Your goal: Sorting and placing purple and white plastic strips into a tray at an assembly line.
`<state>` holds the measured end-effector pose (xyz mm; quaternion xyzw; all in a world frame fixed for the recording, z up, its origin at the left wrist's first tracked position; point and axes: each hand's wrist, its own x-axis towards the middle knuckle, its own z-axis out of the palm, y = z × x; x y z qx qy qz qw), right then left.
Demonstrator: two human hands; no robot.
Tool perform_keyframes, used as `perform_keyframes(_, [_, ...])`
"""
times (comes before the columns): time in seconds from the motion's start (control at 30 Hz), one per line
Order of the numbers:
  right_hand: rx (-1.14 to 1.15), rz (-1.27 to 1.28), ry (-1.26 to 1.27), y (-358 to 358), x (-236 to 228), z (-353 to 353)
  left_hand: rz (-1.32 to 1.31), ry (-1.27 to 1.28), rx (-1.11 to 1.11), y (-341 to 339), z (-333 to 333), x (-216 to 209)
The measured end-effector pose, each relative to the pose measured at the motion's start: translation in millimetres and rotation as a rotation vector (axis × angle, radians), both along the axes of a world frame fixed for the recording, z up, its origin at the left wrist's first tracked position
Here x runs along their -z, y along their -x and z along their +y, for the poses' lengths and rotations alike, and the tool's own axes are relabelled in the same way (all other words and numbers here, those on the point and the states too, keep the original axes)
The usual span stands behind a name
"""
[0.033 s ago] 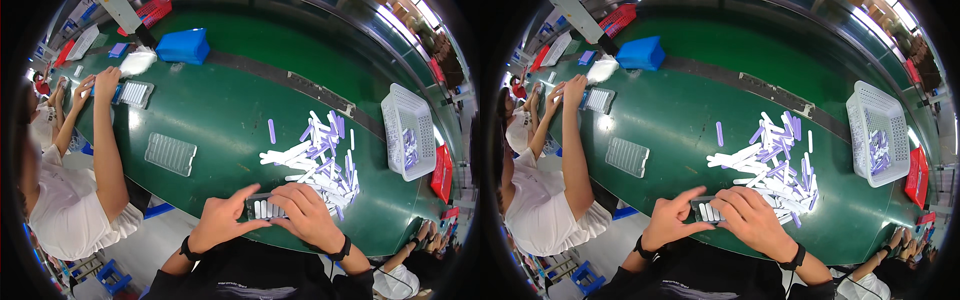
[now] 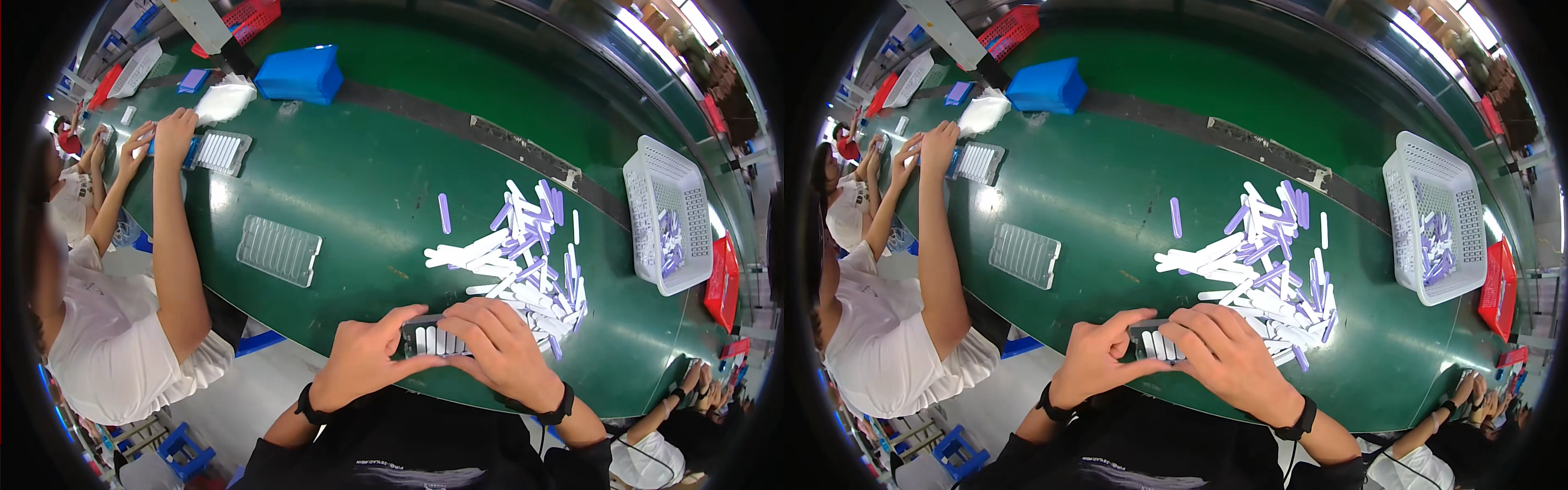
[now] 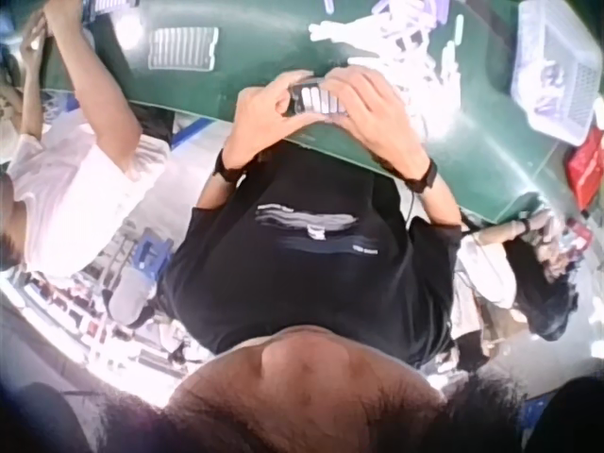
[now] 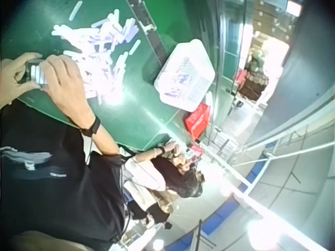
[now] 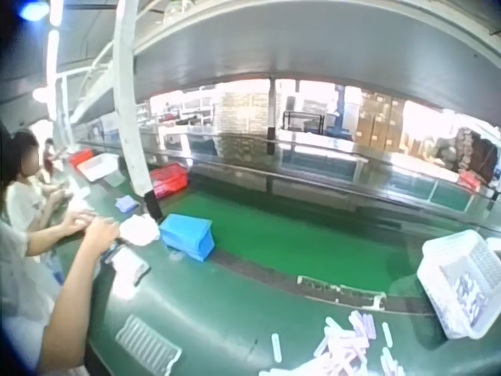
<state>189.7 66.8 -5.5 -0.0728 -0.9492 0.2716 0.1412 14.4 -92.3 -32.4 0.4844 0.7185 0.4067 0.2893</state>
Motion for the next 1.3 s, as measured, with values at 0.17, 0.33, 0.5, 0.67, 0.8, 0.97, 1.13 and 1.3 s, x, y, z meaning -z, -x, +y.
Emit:
perform_keyframes(0.17, [0.161,0.046,0.074,-0.9,3.2,16.1,0.02,-0.055,-0.006,5.2,-2.3,9.8])
perform_keyframes(0.33, [0.129,-0.131,0.249,-12.6,14.1,24.1,-0.035,-0.122,0.112,14.0,1.0,8.5])
perform_keyframes(0.5, [-0.062,0.012,0.271,-9.5,27.7,23.1,0.08,-0.151,0.243,24.2,7.1,7.7])
perform_keyframes(0.67, [-0.104,0.253,0.0,-15.9,16.1,31.7,0.499,-0.476,0.309,24.8,15.9,-1.6])
perform_keyframes(0.8, [-0.167,0.382,-0.204,-21.1,2.3,32.7,0.627,-0.587,0.306,17.3,12.2,-13.0])
perform_keyframes(0.97, [-0.134,0.455,-0.281,-19.3,-1.7,33.2,0.612,-0.626,0.289,13.5,10.8,-8.3])
perform_keyframes(1.13, [-0.144,0.468,-0.325,-23.7,1.1,34.9,0.611,-0.661,0.252,8.4,11.4,-3.8])
perform_keyframes(1.3, [-0.1,0.491,-0.334,-24.6,3.2,33.8,0.605,-0.651,0.241,6.2,12.4,-6.4])
